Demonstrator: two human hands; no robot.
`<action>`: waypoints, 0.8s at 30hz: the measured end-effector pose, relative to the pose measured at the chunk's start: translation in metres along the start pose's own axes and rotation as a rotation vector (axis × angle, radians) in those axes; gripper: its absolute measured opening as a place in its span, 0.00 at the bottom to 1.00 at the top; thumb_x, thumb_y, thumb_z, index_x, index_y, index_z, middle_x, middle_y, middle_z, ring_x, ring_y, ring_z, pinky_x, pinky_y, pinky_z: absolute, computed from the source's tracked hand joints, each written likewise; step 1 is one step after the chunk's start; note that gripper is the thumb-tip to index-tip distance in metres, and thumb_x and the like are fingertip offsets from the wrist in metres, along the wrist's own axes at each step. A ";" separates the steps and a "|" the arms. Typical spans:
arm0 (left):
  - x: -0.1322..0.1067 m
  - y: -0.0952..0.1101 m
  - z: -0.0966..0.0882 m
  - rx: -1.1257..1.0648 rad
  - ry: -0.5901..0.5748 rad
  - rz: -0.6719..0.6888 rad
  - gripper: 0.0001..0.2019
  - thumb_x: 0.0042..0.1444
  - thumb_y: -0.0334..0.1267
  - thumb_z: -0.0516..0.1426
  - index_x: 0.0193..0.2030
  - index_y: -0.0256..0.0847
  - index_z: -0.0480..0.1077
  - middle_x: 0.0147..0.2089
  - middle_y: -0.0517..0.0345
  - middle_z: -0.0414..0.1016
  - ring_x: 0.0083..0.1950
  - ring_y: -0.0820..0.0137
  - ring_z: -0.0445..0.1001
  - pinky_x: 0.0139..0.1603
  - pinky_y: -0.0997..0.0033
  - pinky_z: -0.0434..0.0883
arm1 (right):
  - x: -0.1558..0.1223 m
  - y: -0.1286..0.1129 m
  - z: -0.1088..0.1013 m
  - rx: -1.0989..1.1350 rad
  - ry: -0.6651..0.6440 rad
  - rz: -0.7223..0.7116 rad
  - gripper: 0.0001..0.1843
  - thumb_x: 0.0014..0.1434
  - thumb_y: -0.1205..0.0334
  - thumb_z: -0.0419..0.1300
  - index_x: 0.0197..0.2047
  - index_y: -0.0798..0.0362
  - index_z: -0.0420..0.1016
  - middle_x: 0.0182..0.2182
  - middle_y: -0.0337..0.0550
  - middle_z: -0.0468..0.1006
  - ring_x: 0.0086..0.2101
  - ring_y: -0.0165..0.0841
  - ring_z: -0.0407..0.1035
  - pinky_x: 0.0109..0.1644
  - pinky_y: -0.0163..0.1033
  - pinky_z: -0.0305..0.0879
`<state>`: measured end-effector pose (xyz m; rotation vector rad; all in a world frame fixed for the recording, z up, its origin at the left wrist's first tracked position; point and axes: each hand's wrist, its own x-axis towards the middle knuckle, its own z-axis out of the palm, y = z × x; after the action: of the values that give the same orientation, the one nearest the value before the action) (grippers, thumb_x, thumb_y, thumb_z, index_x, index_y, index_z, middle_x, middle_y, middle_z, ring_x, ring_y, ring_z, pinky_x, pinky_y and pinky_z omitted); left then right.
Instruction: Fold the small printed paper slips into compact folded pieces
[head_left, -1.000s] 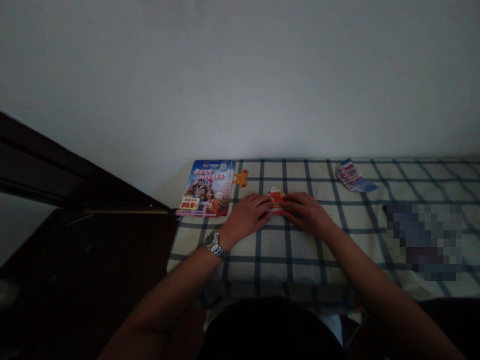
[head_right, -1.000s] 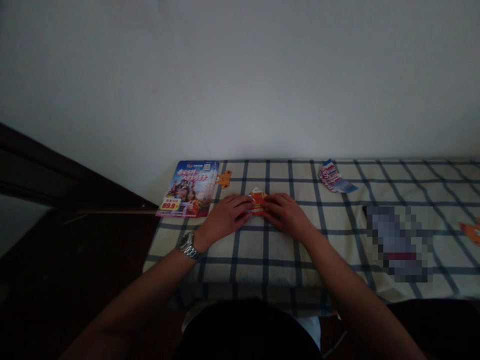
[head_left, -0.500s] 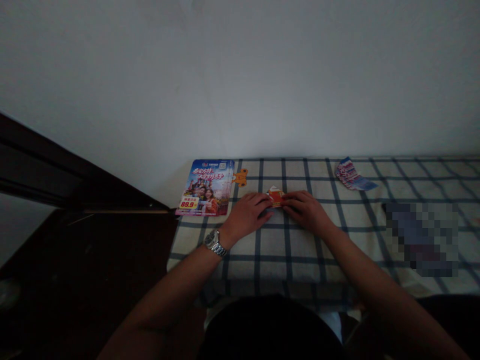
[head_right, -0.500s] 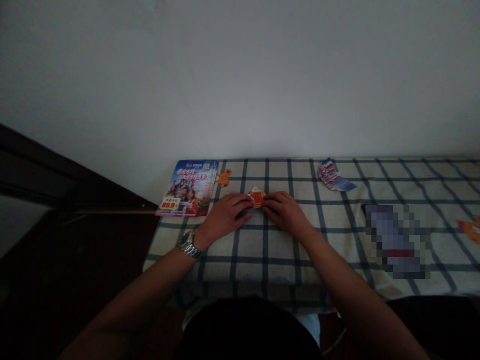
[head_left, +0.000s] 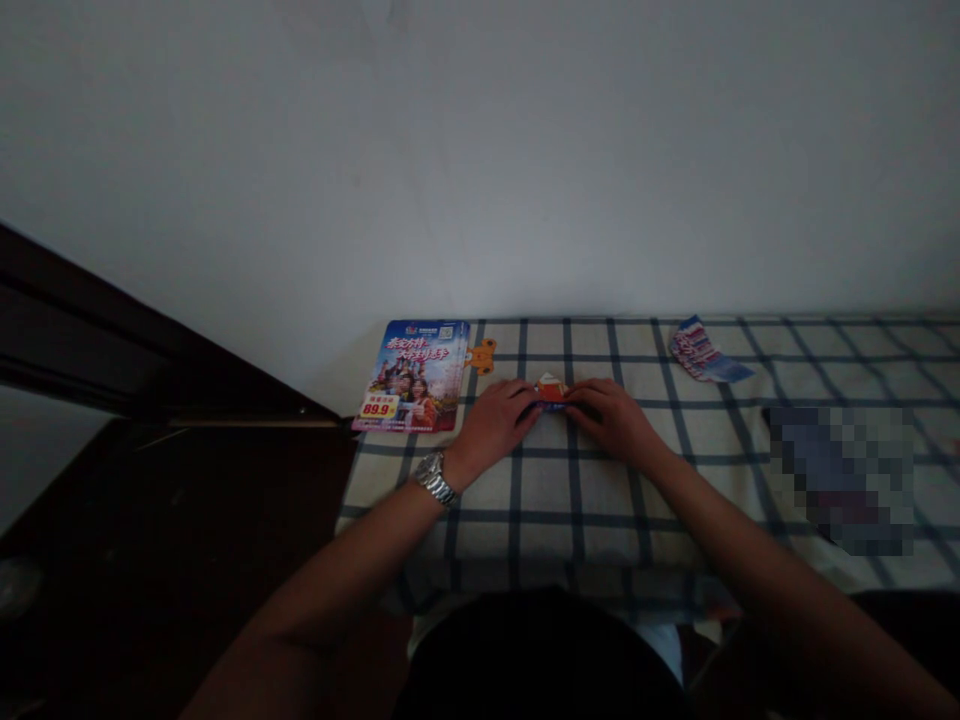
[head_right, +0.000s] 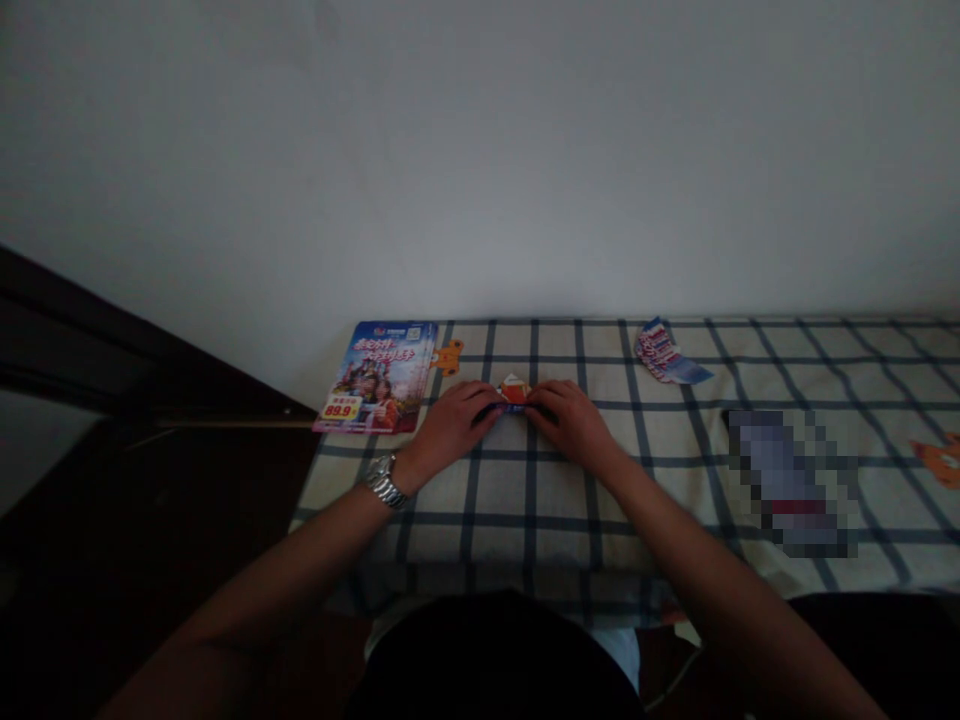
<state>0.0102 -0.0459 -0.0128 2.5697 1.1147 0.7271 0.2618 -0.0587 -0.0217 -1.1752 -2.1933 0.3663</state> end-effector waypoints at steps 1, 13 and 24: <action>0.001 0.000 0.000 0.004 -0.005 -0.007 0.12 0.74 0.41 0.53 0.57 0.43 0.73 0.54 0.52 0.77 0.55 0.61 0.75 0.59 0.55 0.74 | 0.001 0.000 0.000 -0.001 -0.005 0.014 0.07 0.69 0.60 0.62 0.48 0.47 0.80 0.47 0.47 0.82 0.48 0.44 0.75 0.56 0.54 0.72; 0.011 0.001 -0.004 -0.009 -0.024 -0.027 0.11 0.72 0.37 0.55 0.59 0.42 0.70 0.54 0.52 0.75 0.56 0.60 0.74 0.59 0.57 0.73 | 0.018 -0.001 -0.005 0.033 -0.072 0.123 0.07 0.68 0.60 0.62 0.48 0.49 0.79 0.44 0.47 0.80 0.46 0.43 0.75 0.53 0.48 0.71; 0.010 0.000 -0.003 0.014 -0.033 -0.009 0.12 0.71 0.34 0.56 0.58 0.44 0.71 0.55 0.53 0.73 0.55 0.61 0.73 0.58 0.57 0.73 | 0.019 0.002 0.002 -0.010 -0.056 0.144 0.09 0.67 0.61 0.62 0.50 0.49 0.80 0.44 0.47 0.77 0.47 0.44 0.74 0.53 0.50 0.72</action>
<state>0.0149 -0.0387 -0.0068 2.5772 1.1243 0.6741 0.2538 -0.0421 -0.0167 -1.3475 -2.1665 0.4538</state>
